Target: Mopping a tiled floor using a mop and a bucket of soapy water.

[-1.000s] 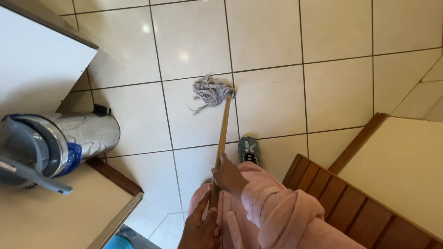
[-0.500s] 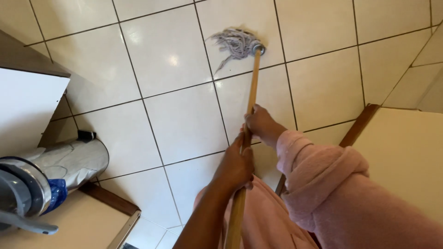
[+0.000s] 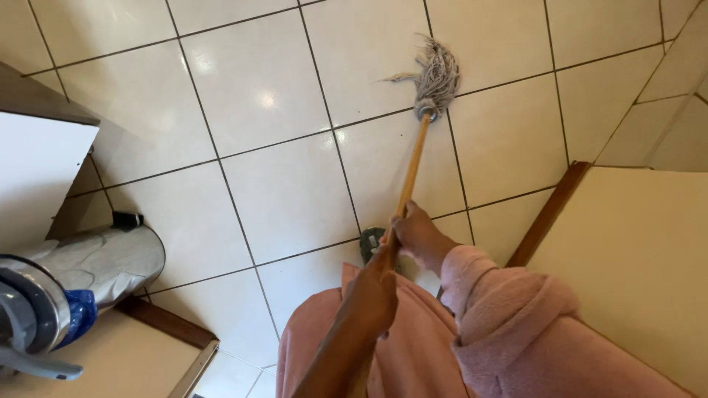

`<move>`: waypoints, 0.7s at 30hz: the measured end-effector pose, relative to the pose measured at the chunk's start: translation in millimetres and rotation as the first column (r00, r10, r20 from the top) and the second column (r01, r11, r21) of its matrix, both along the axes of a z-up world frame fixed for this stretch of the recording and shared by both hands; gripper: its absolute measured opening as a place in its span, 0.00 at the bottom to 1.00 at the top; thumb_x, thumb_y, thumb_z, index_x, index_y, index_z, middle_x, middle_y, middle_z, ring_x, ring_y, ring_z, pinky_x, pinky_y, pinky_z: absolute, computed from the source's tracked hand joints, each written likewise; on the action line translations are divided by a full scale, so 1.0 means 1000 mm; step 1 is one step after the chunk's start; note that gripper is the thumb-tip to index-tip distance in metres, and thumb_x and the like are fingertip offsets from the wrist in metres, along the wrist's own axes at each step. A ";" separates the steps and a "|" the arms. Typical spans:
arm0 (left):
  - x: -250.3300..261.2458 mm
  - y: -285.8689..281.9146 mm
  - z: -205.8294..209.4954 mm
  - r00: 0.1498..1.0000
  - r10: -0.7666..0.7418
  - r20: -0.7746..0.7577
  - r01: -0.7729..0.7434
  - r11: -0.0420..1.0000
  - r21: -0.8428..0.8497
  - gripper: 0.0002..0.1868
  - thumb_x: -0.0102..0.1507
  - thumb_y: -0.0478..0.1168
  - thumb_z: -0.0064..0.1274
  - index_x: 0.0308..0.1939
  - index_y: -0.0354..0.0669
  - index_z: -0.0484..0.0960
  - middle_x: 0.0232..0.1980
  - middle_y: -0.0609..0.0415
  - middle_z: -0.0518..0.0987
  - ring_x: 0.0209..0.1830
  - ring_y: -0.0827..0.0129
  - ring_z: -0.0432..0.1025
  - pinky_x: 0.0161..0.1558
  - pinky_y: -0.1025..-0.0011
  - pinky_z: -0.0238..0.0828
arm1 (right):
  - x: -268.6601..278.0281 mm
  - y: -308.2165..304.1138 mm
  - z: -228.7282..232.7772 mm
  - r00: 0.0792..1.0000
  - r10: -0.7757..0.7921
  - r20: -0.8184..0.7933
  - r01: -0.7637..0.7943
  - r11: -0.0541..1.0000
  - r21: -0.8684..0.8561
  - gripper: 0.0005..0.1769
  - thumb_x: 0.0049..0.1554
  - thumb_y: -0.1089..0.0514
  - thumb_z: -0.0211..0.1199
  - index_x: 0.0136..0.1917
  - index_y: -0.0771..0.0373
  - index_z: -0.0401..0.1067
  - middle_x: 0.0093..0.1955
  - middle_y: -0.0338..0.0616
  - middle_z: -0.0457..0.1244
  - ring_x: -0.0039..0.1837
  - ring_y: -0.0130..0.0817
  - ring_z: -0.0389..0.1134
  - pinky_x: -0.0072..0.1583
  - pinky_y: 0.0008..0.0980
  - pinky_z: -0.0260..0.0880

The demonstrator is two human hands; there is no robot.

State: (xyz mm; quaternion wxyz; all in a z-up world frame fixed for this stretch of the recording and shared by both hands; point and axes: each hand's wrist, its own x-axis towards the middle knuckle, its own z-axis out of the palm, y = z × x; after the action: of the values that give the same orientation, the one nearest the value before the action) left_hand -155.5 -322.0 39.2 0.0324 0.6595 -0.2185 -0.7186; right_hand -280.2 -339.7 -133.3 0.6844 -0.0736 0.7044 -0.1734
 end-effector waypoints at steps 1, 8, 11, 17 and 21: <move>0.012 0.007 0.010 1.000 0.008 0.012 -0.009 1.000 0.012 0.32 0.70 0.43 0.35 0.80 0.58 0.53 0.26 0.53 0.72 0.14 0.66 0.67 0.22 0.65 0.70 | 0.019 0.002 0.010 0.998 0.055 0.005 -0.055 0.998 0.002 0.22 0.65 0.66 0.47 0.71 0.64 0.52 0.46 0.59 0.60 0.40 0.49 0.68 0.41 0.47 0.76; 0.114 0.073 0.050 0.987 0.097 0.130 -0.110 0.989 0.101 0.32 0.70 0.45 0.35 0.80 0.61 0.54 0.25 0.51 0.72 0.14 0.66 0.65 0.22 0.65 0.68 | 0.142 0.037 0.038 0.963 0.251 0.099 -0.250 0.968 -0.023 0.25 0.64 0.66 0.48 0.74 0.61 0.52 0.49 0.58 0.60 0.39 0.45 0.67 0.40 0.44 0.76; 0.147 0.122 0.050 0.975 0.131 0.179 -0.155 0.980 0.128 0.32 0.70 0.46 0.35 0.80 0.63 0.54 0.24 0.50 0.72 0.14 0.67 0.65 0.22 0.65 0.68 | 0.184 0.074 0.052 0.934 0.336 0.122 -0.338 0.941 0.001 0.33 0.64 0.66 0.48 0.80 0.57 0.44 0.52 0.55 0.61 0.41 0.43 0.67 0.42 0.44 0.78; 0.201 0.309 -0.017 0.903 0.429 0.038 -0.430 0.903 0.025 0.37 0.66 0.47 0.39 0.81 0.56 0.54 0.65 0.69 0.79 0.18 0.72 0.59 0.23 0.70 0.65 | 0.233 0.201 0.022 0.828 0.560 0.024 -0.561 0.826 0.051 0.40 0.63 0.66 0.47 0.84 0.56 0.35 0.52 0.53 0.65 0.44 0.44 0.70 0.44 0.41 0.77; 0.211 0.421 -0.081 0.885 0.463 0.052 -0.465 0.885 0.028 0.38 0.67 0.50 0.42 0.82 0.55 0.54 0.71 0.61 0.76 0.19 0.71 0.72 0.26 0.72 0.74 | 0.221 0.223 0.029 0.750 0.660 -0.044 -0.661 0.751 0.005 0.40 0.62 0.64 0.51 0.82 0.59 0.38 0.53 0.57 0.66 0.48 0.46 0.71 0.48 0.41 0.77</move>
State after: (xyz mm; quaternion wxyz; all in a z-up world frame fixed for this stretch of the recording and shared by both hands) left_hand 55.2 99.3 -42.3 0.1855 0.7087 -0.0410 -0.6795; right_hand -59.0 -116.5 -104.5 0.6859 -0.3250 0.6465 0.0773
